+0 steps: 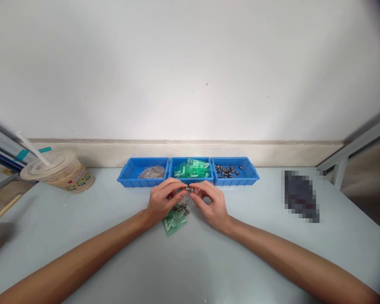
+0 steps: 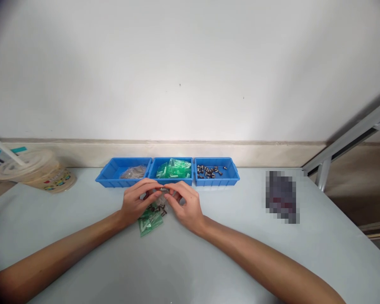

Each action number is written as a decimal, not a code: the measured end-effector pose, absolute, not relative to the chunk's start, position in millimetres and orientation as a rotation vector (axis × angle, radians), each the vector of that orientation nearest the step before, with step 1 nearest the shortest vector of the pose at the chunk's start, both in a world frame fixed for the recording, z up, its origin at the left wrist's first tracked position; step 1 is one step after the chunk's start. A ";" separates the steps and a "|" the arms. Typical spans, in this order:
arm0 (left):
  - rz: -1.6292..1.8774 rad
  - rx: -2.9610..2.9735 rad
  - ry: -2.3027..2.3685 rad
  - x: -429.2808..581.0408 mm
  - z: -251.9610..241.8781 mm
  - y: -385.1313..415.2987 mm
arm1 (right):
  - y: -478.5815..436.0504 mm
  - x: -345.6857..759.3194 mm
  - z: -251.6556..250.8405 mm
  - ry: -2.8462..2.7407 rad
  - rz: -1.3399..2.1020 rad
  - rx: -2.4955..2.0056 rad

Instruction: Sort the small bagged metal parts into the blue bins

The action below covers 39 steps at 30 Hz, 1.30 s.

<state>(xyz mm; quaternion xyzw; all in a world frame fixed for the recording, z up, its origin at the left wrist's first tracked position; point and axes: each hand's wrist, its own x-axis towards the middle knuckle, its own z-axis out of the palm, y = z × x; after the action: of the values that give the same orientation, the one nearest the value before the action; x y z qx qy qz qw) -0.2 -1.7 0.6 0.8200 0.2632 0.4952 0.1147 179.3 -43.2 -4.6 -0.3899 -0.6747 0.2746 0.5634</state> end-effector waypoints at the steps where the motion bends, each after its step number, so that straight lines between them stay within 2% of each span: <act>1: 1.450 2.395 0.763 0.0 0.6 -1.3 | -43.2 179.2 -4.6 -1.609 0.636 -0.901; 6: 1.430 2.396 0.666 -0.6 0.3 0.3 | -42.6 178.4 -3.9 -1.616 0.601 -0.906; 12: 1.375 2.395 0.775 -1.8 1.0 -1.2 | -43.3 180.1 -4.5 -1.603 0.668 -0.996; 28: 1.371 2.513 0.605 0.0 -1.6 -2.1 | -44.3 179.0 -4.9 -1.702 0.526 -1.027; 39: 1.473 2.604 0.525 1.9 -1.2 -3.8 | -41.4 178.7 -4.2 -1.739 0.560 -1.021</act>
<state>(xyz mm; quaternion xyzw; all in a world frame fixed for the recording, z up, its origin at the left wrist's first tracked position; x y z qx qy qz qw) 1.9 -3.8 -1.2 0.8561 0.1727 0.4843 0.0519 178.7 -41.4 -4.2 -0.4223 -0.7194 0.2315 0.5005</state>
